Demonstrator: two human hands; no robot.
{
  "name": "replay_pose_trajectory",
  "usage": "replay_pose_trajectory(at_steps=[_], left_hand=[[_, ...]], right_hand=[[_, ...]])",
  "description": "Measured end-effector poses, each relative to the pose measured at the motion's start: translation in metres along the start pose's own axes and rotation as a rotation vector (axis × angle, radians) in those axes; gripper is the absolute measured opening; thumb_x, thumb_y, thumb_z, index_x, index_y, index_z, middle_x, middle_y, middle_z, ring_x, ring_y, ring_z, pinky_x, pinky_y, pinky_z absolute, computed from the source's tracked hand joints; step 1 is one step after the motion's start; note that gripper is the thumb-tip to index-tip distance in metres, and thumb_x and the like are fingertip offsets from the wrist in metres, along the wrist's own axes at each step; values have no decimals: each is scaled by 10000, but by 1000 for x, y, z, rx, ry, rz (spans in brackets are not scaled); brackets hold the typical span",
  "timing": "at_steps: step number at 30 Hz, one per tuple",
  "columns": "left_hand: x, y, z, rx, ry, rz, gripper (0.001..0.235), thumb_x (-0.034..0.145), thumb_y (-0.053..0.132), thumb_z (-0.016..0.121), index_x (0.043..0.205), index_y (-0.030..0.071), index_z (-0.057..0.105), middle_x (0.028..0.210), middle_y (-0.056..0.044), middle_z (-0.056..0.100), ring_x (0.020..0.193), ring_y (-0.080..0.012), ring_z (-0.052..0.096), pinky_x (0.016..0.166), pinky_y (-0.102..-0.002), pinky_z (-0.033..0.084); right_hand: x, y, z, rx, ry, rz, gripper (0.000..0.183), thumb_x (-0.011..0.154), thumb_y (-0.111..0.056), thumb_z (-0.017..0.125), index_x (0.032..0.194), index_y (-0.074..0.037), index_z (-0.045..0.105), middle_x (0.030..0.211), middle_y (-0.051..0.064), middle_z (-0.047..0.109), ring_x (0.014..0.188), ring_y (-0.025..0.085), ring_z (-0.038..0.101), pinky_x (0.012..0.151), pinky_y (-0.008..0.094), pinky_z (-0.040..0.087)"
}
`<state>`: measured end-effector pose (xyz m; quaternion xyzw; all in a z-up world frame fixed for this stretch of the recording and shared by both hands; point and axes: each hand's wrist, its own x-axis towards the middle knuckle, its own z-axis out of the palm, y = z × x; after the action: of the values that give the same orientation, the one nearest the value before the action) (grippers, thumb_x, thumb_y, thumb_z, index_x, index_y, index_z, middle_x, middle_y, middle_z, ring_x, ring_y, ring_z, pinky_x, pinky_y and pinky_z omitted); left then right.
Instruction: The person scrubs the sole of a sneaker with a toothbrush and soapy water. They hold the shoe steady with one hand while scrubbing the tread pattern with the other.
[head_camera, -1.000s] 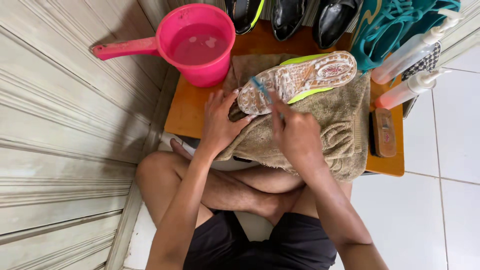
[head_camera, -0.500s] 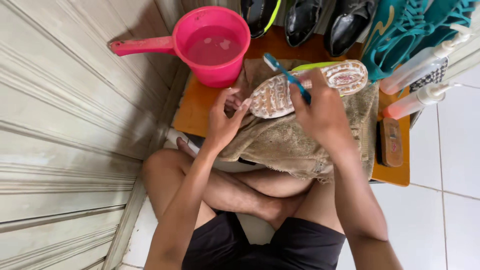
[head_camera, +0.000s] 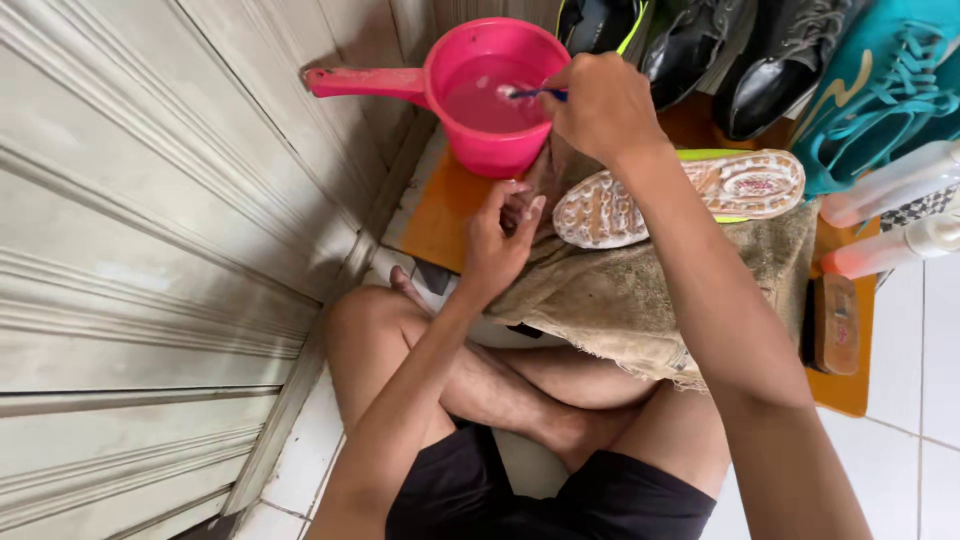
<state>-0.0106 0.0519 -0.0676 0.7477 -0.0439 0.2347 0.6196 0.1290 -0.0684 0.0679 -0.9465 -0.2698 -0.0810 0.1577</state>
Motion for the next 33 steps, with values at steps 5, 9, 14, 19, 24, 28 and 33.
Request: replay_pose_trajectory(at_steps=[5, 9, 14, 19, 24, 28, 33], left_hand=[[0, 1, -1, 24, 2, 18, 174, 1034, 209, 731, 1125, 80, 658, 819, -2, 671, 752, -120, 622, 688, -293, 543], [0, 1, 0, 49, 3, 69, 155, 1029, 167, 731, 1118, 67, 653, 841, -22, 707, 757, -139, 651, 714, -315, 563], [0, 4, -2, 69, -47, 31, 143, 1023, 115, 696, 1155, 74, 659, 866, -24, 714, 776, -147, 660, 730, -316, 572], [-1, 7, -4, 101, -132, 13, 257, 1001, 83, 651, 1258, 86, 665, 901, -14, 716, 794, -153, 659, 774, -332, 564], [-1, 3, -1, 239, -209, 160, 673, 794, 382, 949, 1321, 57, 684, 1037, -80, 676, 994, -287, 675, 937, -469, 518], [-1, 4, 0, 335, -272, 131, 677, 736, 382, 977, 1248, 37, 700, 1049, -78, 620, 1026, -328, 627, 948, -518, 468], [1, -12, 1, 357, -294, 107, 604, 783, 345, 970, 1228, 25, 717, 1061, -81, 591, 1076, -345, 610, 965, -525, 451]], right_hand=[[-2, -2, 0, 21, -45, 53, 269, 1036, -311, 742, 1220, -152, 856, 1003, 234, 797, 951, 524, 726, 810, 661, 576], [-7, -7, -11, 82, -95, 32, 269, 1062, -275, 715, 1248, -123, 836, 1093, 191, 810, 1015, 470, 734, 905, 653, 559], [-18, 1, -18, 193, -55, -78, 256, 1117, -233, 675, 1169, 4, 758, 863, 230, 764, 810, 417, 733, 769, 557, 521], [-70, -7, -48, 350, -38, -59, 186, 1191, -237, 562, 1125, -64, 566, 769, 133, 641, 631, 284, 562, 635, 491, 397], [-135, 10, -40, 278, 113, -42, 234, 1138, -231, 626, 1348, -185, 717, 540, 111, 581, 551, 341, 637, 568, 488, 505], [-168, 13, -47, 250, 101, -26, 273, 1134, -148, 608, 1367, -156, 751, 521, 107, 612, 478, 249, 625, 527, 374, 518], [-184, 12, -51, 233, -7, -43, 317, 1135, -132, 625, 1337, 62, 773, 618, 252, 719, 341, 222, 504, 434, 370, 488]])
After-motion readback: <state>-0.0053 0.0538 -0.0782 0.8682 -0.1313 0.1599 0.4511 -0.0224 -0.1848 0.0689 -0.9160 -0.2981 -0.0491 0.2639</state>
